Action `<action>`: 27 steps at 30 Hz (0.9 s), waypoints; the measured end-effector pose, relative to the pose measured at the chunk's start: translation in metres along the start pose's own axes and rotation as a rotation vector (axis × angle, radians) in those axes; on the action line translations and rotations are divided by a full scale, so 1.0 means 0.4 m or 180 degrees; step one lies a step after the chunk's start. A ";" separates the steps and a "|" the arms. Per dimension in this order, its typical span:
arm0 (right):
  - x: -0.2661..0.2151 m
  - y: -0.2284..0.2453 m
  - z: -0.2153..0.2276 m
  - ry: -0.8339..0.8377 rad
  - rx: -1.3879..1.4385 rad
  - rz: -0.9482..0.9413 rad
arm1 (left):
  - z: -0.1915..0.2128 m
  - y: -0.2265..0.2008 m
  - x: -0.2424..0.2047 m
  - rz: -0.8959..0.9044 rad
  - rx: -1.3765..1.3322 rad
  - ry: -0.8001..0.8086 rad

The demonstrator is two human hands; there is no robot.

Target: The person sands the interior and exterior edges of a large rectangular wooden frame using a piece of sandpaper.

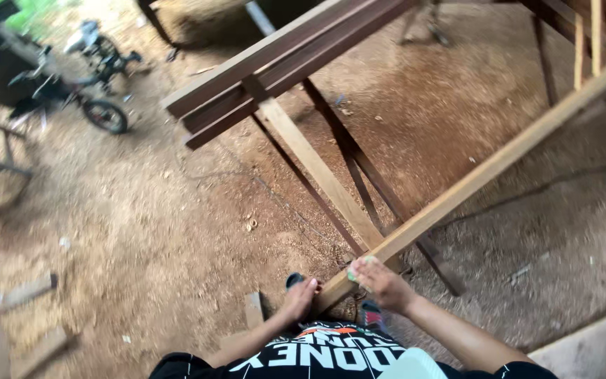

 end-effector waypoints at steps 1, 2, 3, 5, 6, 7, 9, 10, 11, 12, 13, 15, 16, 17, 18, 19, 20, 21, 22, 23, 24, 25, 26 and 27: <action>0.002 -0.012 0.024 -0.0094 -0.0035 0.0004 | -0.010 0.012 0.009 0.0138 0.0260 -0.0022; 0.005 -0.016 0.040 -0.0189 -0.0067 0.0008 | -0.019 0.023 0.014 0.0281 0.0518 -0.0037; 0.012 -0.008 0.043 -0.0279 -0.0096 0.0021 | -0.023 0.032 0.018 0.0324 0.0577 -0.0081; 0.034 0.027 0.007 -0.0407 0.0130 -0.0139 | -0.026 0.045 0.023 0.0485 0.0606 -0.0253; 0.032 0.057 -0.020 -0.0095 0.0175 0.0046 | -0.029 0.047 0.025 0.0604 0.0576 -0.0379; 0.038 0.090 -0.055 0.0212 0.0212 0.0256 | -0.026 0.047 0.015 0.0388 0.0690 -0.0541; 0.057 0.155 -0.102 -0.0577 0.0711 0.0497 | -0.018 0.043 0.011 0.0269 0.0826 -0.0821; 0.055 0.177 -0.127 -0.0505 0.0671 0.0588 | -0.017 0.041 0.013 0.0363 0.0841 -0.0938; 0.048 0.184 -0.143 -0.0444 0.0627 0.0672 | -0.019 0.032 0.011 0.0169 0.1685 -0.0901; 0.044 0.170 -0.150 -0.0368 0.0606 0.0774 | -0.023 0.025 0.006 -0.0026 0.2526 -0.0834; 0.044 0.158 -0.152 -0.0300 0.0581 0.0864 | -0.012 0.012 0.003 -0.0185 0.1936 -0.1174; 0.031 0.114 -0.114 -0.0493 0.0936 0.0841 | -0.002 -0.004 -0.017 -0.0061 0.1089 -0.1535; 0.009 0.079 -0.077 -0.0439 0.0828 0.0809 | -0.001 -0.007 -0.030 0.0212 0.0829 -0.1552; -0.009 0.033 -0.032 -0.0397 0.0717 0.0776 | -0.004 -0.011 -0.043 0.0473 0.0574 -0.1566; -0.015 -0.009 0.006 -0.0440 0.0780 0.0711 | -0.011 -0.017 -0.057 0.0441 0.0306 -0.1830; -0.021 -0.039 0.033 -0.0475 0.0845 0.0650 | -0.021 -0.016 -0.073 0.0410 0.0034 -0.2099; -0.028 -0.056 0.048 -0.0555 0.0610 0.0600 | -0.026 -0.005 -0.092 0.0373 -0.0238 -0.2368; -0.034 -0.066 0.056 -0.0644 0.0378 0.0536 | -0.033 0.006 -0.105 0.0278 -0.0770 -0.2580; -0.038 -0.066 0.053 -0.0735 0.0146 0.0471 | -0.045 0.012 -0.111 0.0170 -0.1301 -0.2786; -0.037 -0.049 0.027 -0.0562 0.0348 0.0364 | -0.057 0.024 -0.126 0.0057 -0.1833 -0.2960; -0.025 -0.017 -0.017 -0.0386 0.0549 0.0258 | -0.067 0.036 -0.145 0.0006 -0.1955 -0.3023; -0.025 0.022 -0.060 -0.0208 0.0742 0.0139 | -0.082 0.041 -0.162 -0.0045 -0.2075 -0.3074; -0.026 0.075 -0.105 -0.0035 0.0596 0.0233 | -0.095 0.041 -0.181 -0.0096 -0.2194 -0.3124; -0.012 0.123 -0.146 0.0104 0.0435 0.0329 | -0.100 0.045 -0.192 0.0051 -0.2474 -0.3020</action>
Point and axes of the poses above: each hand's wrist, its own x-axis towards the middle knuckle, its own z-axis out of the back of the hand, y = z × x, the point moved 3 cm from there along x, towards the middle knuckle, and after that the axes turned 11 degrees about -y, right-handed, at the moved point
